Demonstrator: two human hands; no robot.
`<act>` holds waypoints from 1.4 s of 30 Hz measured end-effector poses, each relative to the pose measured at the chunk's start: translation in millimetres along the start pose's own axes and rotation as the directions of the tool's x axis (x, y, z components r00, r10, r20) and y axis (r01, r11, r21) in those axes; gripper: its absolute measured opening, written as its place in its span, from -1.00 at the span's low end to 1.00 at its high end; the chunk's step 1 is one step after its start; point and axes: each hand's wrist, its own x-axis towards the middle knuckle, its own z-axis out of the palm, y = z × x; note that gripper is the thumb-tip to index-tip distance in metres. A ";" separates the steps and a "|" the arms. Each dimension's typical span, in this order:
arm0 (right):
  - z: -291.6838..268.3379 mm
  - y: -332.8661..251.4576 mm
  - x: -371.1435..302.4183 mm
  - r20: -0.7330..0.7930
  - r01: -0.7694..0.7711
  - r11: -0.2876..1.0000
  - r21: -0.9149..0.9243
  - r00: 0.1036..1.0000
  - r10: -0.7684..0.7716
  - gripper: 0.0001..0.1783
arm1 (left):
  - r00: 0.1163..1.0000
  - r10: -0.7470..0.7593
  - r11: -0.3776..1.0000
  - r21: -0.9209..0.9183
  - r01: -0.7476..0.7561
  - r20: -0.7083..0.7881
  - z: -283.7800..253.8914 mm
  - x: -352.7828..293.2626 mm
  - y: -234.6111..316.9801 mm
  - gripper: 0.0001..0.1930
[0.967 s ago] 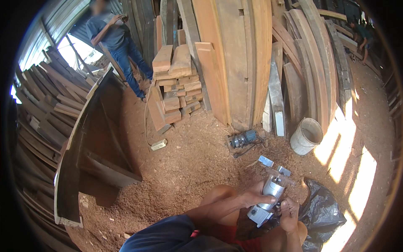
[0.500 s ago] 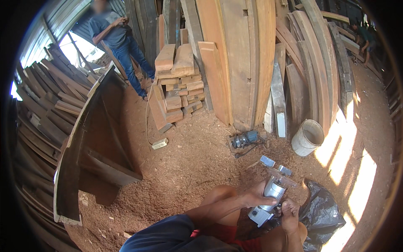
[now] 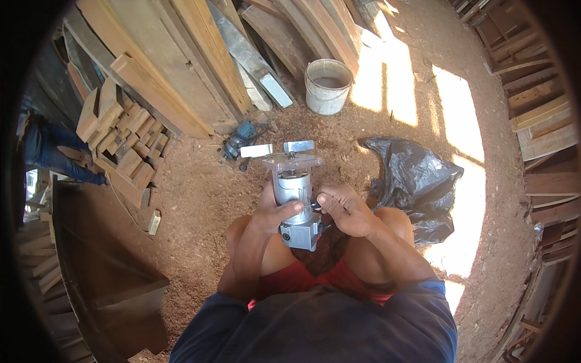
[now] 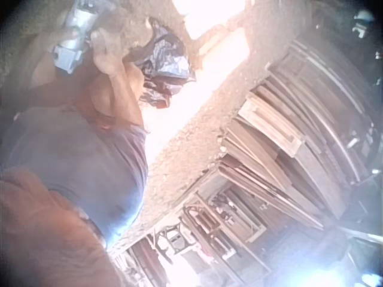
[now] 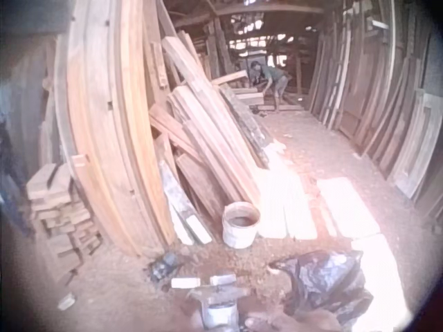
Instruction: The person secures a bit into a handheld router while sitting on the floor, first tightening a knob by hand and then using a wrench to tighten the collet nut.
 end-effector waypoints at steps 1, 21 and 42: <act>-0.1 4.6 -2.8 -0.007 -0.008 1.000 0.000 1.000 0.008 -0.58 | 1.000 -0.001 1.000 -0.004 0.001 -0.021 5.1 -0.2 2.4 -0.18; -3.5 1.6 -7.1 -0.025 -0.132 0.990 -0.054 0.991 0.131 -0.61 | 0.992 0.078 0.987 0.145 -0.064 -0.094 5.1 -7.2 -8.3 -0.12; -5.6 6.4 5.5 0.008 -0.082 0.996 0.040 0.997 0.082 -0.61 | 0.999 -0.050 0.981 -0.190 0.047 -0.012 -10.1 3.7 -18.9 -0.34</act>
